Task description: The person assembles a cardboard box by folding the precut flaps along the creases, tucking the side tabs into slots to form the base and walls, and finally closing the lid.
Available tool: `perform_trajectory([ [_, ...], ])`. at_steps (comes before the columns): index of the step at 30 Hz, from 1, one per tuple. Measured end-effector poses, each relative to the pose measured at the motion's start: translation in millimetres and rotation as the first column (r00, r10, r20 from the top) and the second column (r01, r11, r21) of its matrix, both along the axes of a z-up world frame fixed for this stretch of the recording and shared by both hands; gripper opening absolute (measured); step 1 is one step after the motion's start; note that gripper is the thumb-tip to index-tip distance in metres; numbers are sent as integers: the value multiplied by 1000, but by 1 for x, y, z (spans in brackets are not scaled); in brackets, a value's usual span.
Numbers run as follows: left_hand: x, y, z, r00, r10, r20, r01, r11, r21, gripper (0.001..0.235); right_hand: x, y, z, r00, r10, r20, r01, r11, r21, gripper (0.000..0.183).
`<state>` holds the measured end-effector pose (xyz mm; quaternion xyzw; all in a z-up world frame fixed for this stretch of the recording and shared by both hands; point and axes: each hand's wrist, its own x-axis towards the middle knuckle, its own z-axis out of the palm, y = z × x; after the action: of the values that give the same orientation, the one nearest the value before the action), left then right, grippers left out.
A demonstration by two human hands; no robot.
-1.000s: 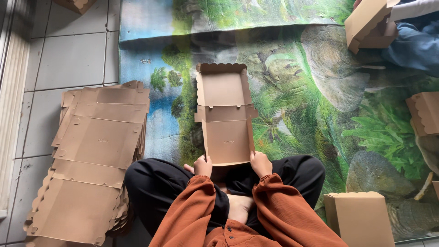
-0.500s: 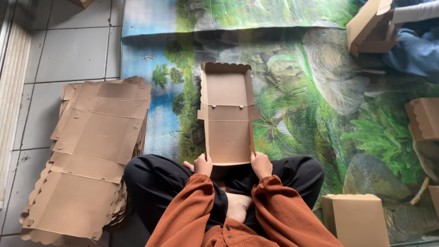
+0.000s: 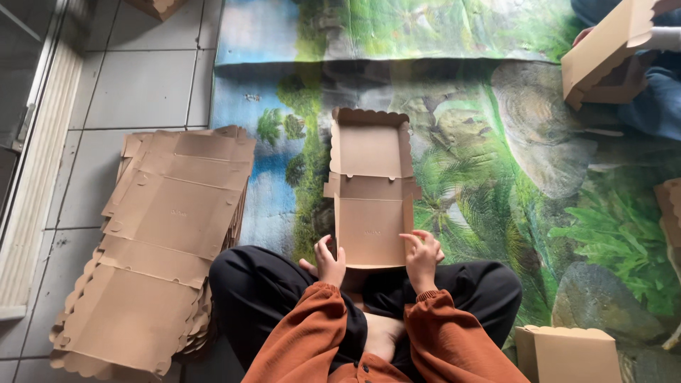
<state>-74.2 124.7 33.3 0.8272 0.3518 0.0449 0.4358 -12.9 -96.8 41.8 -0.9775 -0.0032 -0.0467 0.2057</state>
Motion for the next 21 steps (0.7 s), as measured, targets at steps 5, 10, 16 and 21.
perform_trajectory([
  [5,-2,0,-12,1000,-16,0,16,999,33,44,16,42,31,981,178,-77,-171,981,91,49],
  [10,-4,2,11,997,-46,67,44,999,29,45,30,87,49,932,351,-94,-339,932,128,45],
  [16,4,-2,-3,993,-65,-95,72,994,76,44,46,131,65,899,438,-33,-431,894,118,37],
  [21,2,-7,82,977,-189,93,187,982,28,51,56,174,58,820,572,11,-570,815,106,29],
])
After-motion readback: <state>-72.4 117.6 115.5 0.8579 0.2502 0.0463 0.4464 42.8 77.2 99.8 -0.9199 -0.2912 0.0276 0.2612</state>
